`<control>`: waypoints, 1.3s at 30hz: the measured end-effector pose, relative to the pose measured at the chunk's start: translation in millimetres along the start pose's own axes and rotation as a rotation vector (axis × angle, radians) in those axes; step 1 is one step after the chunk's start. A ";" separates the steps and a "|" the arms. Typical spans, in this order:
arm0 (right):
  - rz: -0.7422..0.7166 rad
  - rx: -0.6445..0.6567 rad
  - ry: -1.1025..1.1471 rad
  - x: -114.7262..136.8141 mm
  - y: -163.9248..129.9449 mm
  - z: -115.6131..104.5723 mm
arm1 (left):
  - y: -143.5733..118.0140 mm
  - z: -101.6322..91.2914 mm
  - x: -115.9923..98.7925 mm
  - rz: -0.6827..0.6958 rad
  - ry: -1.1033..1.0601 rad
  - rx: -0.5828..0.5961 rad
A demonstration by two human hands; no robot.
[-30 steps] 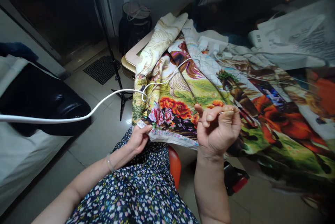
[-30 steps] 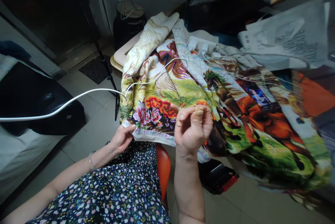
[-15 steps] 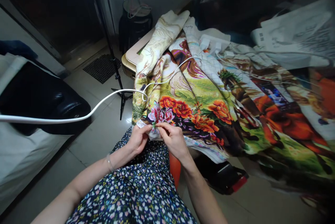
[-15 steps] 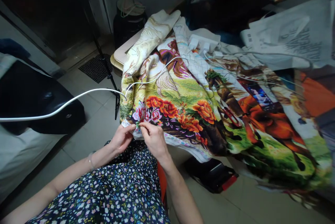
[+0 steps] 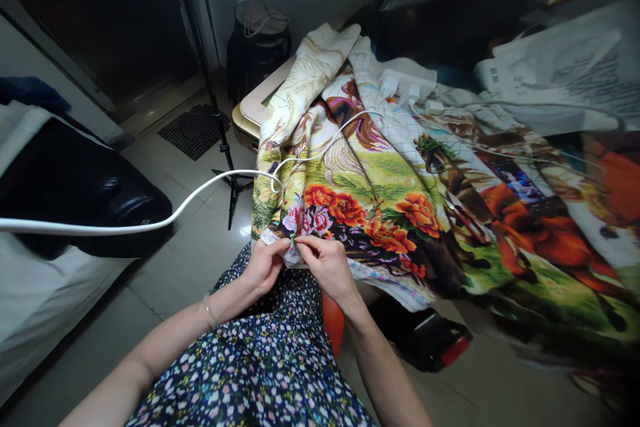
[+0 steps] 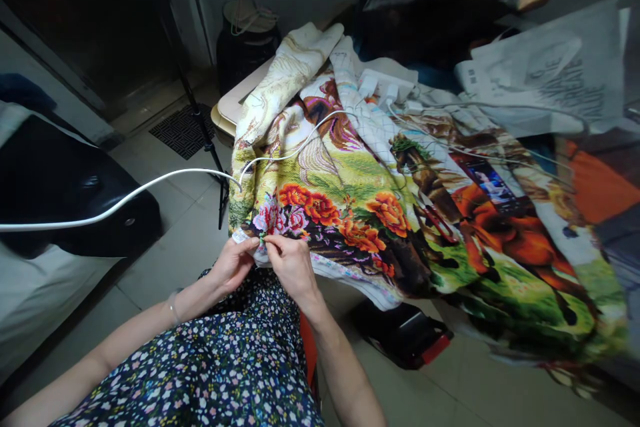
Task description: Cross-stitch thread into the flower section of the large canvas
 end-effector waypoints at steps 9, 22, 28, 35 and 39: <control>-0.035 0.005 -0.127 3.1 -0.6 1.9 | 0.7 0.4 0.0 0.006 -0.010 0.008; -0.105 0.022 0.059 -6.7 6.7 -2.0 | 4.1 -1.1 2.2 -0.017 -0.045 0.016; -0.096 0.018 0.157 -14.3 8.9 0.6 | 4.8 -1.3 3.1 -0.033 -0.041 0.022; -0.103 0.009 0.173 -15.5 9.8 1.5 | 4.9 -1.0 3.3 -0.041 -0.054 0.016; -0.101 0.000 0.152 -13.5 9.4 1.3 | 5.5 -2.5 4.0 -0.051 -0.055 0.022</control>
Point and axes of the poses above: each hand's wrist, its own y-axis towards the middle knuckle, its own z-axis out of the palm, x = y × z, the point moved 6 cm from there along y, towards the middle knuckle, and after that the axes turned 1 degree about y, right-handed, at the moved point
